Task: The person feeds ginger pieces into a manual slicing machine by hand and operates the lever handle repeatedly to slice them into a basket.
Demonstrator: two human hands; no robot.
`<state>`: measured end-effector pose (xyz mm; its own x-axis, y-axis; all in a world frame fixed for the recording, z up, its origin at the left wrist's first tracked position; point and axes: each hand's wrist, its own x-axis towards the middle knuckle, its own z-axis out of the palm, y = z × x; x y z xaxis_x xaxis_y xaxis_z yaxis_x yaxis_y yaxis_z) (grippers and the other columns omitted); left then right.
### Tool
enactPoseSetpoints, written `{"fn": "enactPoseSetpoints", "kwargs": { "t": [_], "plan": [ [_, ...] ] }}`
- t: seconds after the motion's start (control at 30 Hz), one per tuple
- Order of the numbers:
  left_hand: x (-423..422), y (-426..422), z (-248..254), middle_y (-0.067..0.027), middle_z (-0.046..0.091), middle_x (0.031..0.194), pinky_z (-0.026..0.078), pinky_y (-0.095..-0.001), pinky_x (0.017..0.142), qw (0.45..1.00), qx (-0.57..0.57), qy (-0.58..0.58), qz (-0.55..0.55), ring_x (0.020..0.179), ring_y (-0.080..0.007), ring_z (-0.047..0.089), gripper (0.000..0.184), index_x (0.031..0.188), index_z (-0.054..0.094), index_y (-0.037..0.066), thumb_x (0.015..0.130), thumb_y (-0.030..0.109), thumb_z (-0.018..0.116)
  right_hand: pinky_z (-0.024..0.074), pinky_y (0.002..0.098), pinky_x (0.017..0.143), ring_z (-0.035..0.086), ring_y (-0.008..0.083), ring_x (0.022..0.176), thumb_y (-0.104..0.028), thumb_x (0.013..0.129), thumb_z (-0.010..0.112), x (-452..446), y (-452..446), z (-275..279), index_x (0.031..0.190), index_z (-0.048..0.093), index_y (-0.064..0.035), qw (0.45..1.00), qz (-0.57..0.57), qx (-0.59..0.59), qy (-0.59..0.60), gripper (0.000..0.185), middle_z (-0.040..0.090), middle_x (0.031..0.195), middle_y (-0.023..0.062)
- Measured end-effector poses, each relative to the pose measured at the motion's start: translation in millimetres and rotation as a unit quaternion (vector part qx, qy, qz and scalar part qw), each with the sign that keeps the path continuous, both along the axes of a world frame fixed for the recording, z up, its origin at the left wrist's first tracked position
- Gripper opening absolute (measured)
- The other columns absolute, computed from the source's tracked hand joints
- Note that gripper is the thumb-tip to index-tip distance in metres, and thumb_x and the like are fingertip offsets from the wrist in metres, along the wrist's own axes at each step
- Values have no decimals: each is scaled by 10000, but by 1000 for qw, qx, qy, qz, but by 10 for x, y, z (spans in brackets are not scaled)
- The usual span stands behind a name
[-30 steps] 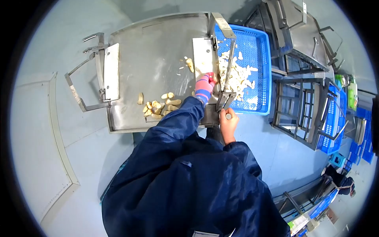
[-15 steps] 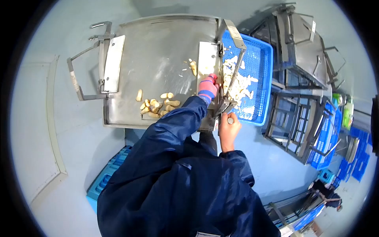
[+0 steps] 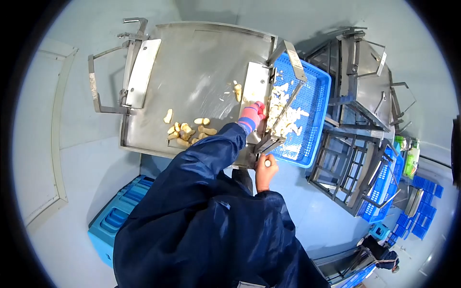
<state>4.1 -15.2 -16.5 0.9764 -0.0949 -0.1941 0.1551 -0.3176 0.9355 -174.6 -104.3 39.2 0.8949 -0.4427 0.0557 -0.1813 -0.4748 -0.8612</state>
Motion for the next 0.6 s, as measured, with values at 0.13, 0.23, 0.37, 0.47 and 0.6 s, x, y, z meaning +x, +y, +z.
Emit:
{"fn": "enactPoseSetpoints", "kwargs": {
  "t": [0.13,0.23,0.37,0.47,0.6],
  "plan": [
    [-76,-24,-291,-132,626,783,475,-365,654,1000,5,-19,6,704,-277,597,258,994,562,60,740,15,573,356,336,429,401,154,419,-116,794,607,293,121,806,592,471,-6,995,-52,58,59,267,480,488,134],
    [-73,28,20,-145,631,805,474,-387,656,1000,6,7,-11,709,-307,597,249,986,572,70,748,9,534,375,329,454,407,125,460,-111,780,610,20,9,92,604,478,1,999,-14,21,28,247,441,488,129],
    [-61,-11,-190,-116,629,784,475,-334,674,999,38,-5,-22,708,-246,597,266,1002,569,58,752,-24,529,372,335,450,406,159,448,-116,775,614,171,102,560,602,472,1,998,-50,12,36,252,456,497,140],
    [-68,-43,-56,-118,631,776,473,-339,690,999,38,13,-16,719,-249,602,253,996,574,57,752,-6,550,366,342,442,407,168,435,-122,776,619,192,72,531,593,464,-5,997,-56,24,54,268,456,498,144],
    [-38,0,80,-153,629,794,473,-392,700,998,63,3,-24,750,-326,600,224,976,579,59,754,66,555,366,354,445,393,180,426,-112,773,624,63,26,133,589,468,-8,999,-37,11,28,263,443,500,153]
  ]
}}
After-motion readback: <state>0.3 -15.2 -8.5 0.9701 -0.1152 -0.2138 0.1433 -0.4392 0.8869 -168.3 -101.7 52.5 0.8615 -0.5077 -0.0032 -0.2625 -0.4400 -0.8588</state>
